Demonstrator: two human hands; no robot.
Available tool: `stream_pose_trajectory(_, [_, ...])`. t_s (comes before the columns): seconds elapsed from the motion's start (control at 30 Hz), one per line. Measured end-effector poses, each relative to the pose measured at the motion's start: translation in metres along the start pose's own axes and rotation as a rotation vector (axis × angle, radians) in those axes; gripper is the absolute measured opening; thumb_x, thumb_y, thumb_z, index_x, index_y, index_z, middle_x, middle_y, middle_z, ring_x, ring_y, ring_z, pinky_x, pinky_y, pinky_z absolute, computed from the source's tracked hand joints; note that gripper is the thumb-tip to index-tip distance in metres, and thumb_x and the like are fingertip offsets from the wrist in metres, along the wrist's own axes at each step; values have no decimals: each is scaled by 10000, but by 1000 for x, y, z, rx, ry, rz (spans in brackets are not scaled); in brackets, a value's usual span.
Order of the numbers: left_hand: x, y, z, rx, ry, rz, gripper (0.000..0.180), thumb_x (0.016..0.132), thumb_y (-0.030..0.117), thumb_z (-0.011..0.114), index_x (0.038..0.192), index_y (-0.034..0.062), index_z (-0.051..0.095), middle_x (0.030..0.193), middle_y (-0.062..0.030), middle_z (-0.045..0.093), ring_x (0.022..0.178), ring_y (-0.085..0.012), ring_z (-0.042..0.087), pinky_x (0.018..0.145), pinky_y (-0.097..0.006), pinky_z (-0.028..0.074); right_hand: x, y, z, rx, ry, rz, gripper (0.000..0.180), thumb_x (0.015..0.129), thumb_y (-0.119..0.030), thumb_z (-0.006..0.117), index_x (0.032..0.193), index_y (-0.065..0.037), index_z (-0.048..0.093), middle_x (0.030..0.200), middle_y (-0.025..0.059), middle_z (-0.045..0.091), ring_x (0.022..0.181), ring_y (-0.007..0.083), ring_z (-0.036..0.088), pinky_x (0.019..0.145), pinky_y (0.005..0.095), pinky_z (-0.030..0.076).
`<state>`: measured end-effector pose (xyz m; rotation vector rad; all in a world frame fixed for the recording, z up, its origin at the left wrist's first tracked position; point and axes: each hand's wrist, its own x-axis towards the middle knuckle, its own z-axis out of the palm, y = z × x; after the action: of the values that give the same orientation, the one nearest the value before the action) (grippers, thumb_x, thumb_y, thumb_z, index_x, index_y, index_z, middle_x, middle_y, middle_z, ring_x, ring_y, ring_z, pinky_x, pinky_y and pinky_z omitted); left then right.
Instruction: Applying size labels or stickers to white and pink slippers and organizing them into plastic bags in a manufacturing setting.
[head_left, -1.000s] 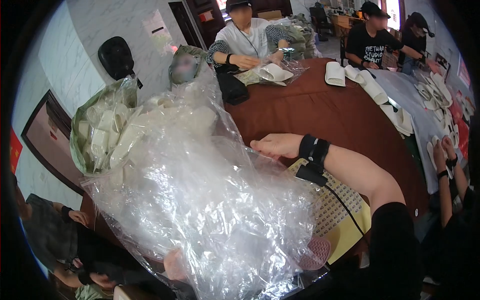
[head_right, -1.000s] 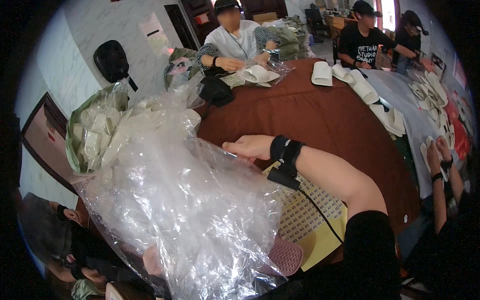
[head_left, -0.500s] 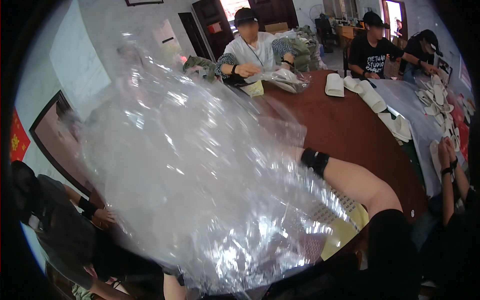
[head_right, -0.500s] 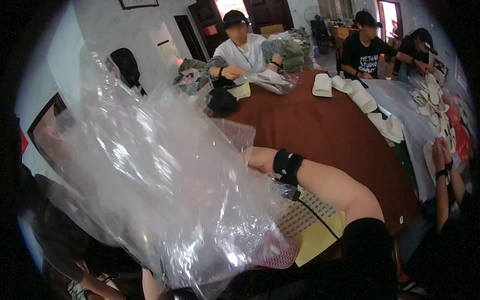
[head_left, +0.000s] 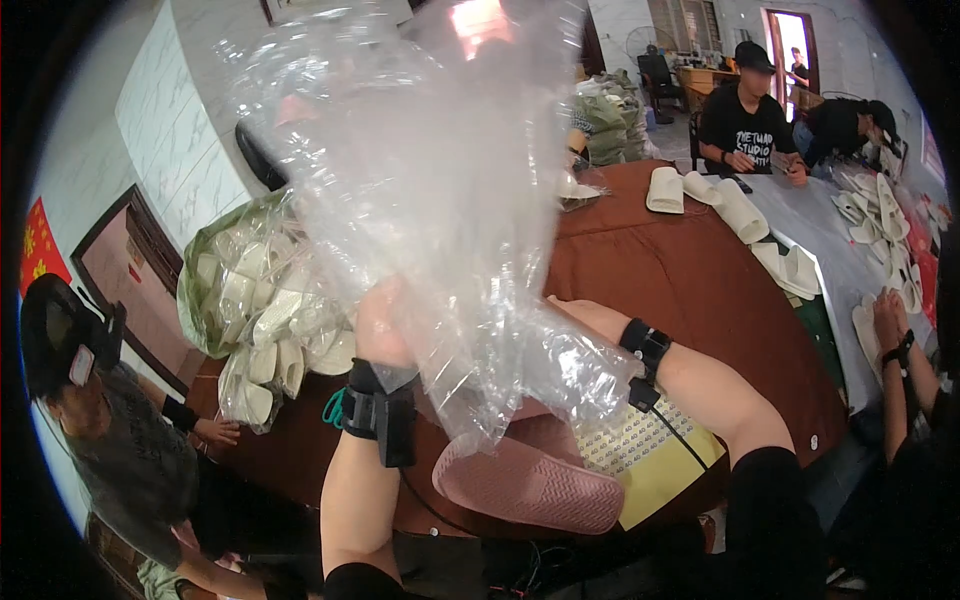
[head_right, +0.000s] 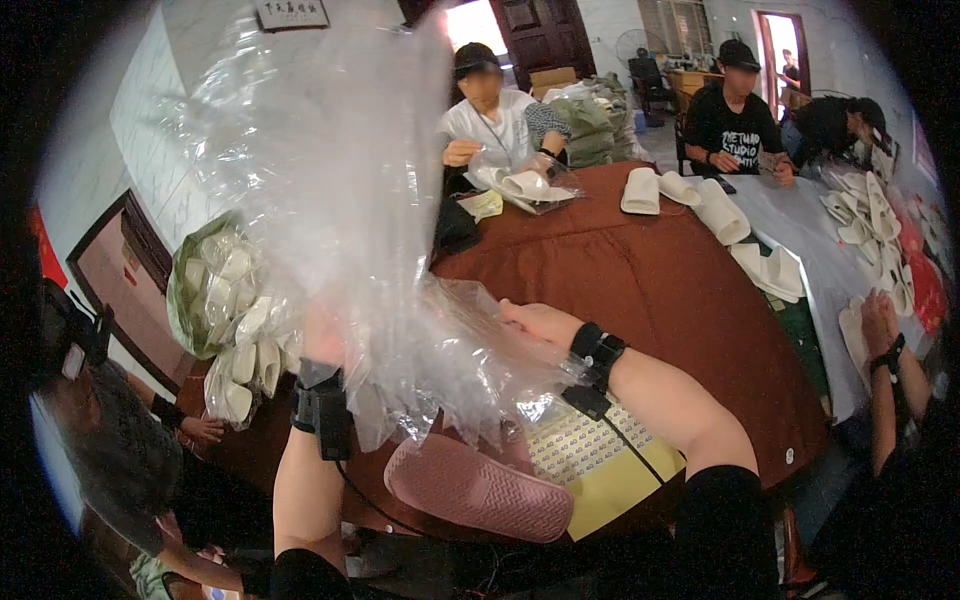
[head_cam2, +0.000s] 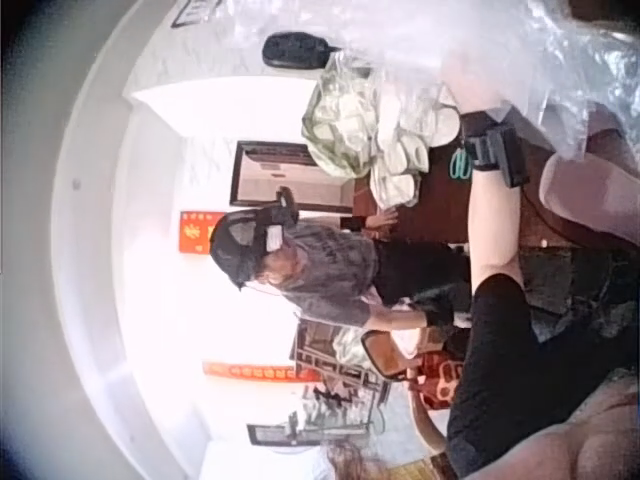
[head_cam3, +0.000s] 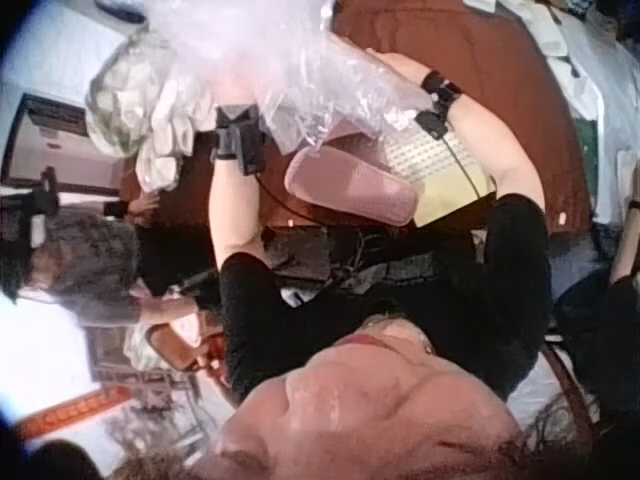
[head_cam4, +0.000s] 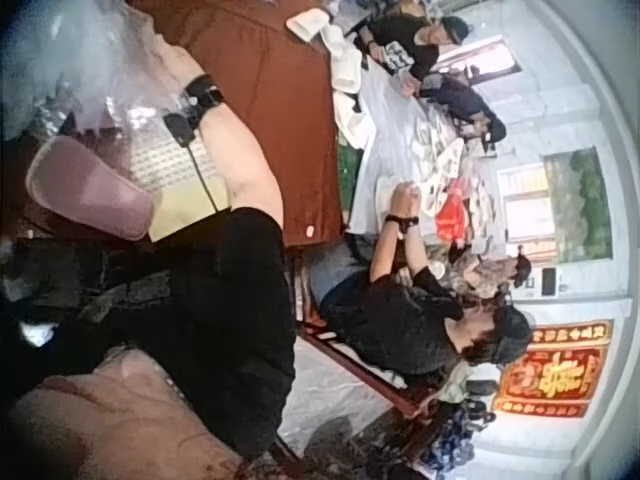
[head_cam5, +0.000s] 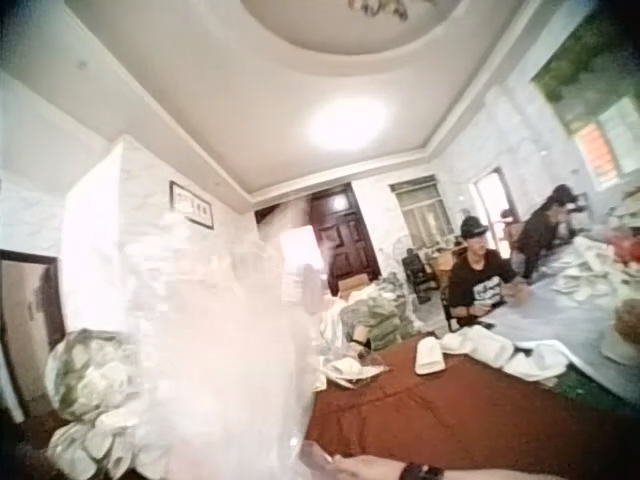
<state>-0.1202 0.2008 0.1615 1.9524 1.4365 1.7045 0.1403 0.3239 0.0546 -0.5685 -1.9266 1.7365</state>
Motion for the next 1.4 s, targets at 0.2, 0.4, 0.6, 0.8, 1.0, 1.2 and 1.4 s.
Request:
stream_pose_trajectory(0.2, [25, -8, 35, 179, -217, 310, 131, 788, 81, 585, 889, 27, 649, 802, -67, 657, 729, -207, 619, 688, -308, 505, -22, 18, -51, 35, 234, 137, 511, 952, -475, 459, 1123, -7, 575, 974, 63, 597, 869, 152, 571, 743, 304, 482])
stream_pose_trajectory(0.4, [50, 18, 73, 23, -207, 79, 222, 799, 182, 551, 884, -1, 644, 762, -175, 641, 744, -330, 628, 664, -374, 480, -94, -61, -100, 100, 894, -575, 179, 936, -195, 491, 937, -43, 586, 827, 10, 595, 718, 93, 541, 629, 246, 445])
stream_pose_trajectory(0.6, [69, 7, 100, 417, -17, 400, 171, 801, 141, 569, 841, -17, 621, 741, -205, 609, 746, -383, 603, 654, -390, 472, -176, -184, -22, -128, 1069, -1294, 158, 917, -12, 470, 1052, 4, 550, 922, 60, 589, 829, 115, 544, 766, 262, 447])
stream_pose_trajectory(0.8, [73, 54, 161, 438, -46, 485, 198, 697, 86, 631, 888, 31, 636, 831, -169, 657, 814, -345, 642, 700, -398, 496, -170, -200, 20, -1173, 687, -1025, 446, 827, -63, 624, 1235, 41, 476, 1167, 206, 546, 1098, 331, 536, 948, 389, 420])
stream_pose_trajectory(1.0, [65, 104, 219, 310, -116, 628, 317, 694, 80, 660, 996, -12, 632, 917, -179, 664, 849, -348, 646, 743, -362, 513, -164, -180, -22, -1395, 1002, -561, 544, 873, -220, 611, 1344, -22, 425, 1332, 215, 469, 1235, 346, 460, 1029, 424, 345])
stream_pose_trajectory(1.2, [49, 136, 302, 41, -175, 639, 158, 741, -22, 586, 880, -18, 662, 806, -87, 653, 742, -188, 631, 666, -354, 499, -239, -165, -88, -655, 1026, -469, 600, 927, -340, 545, 1390, -1, 369, 1321, 170, 498, 1183, 245, 506, 925, 343, 428])
stream_pose_trajectory(1.4, [17, 201, 378, -1077, -630, -105, 89, 783, 37, 575, 823, -6, 642, 746, -80, 625, 670, -168, 597, 591, -340, 467, -332, -140, -105, -258, 1117, -352, 572, 943, -296, 530, 1408, -11, 356, 1262, 79, 520, 1075, 151, 515, 827, 279, 440])
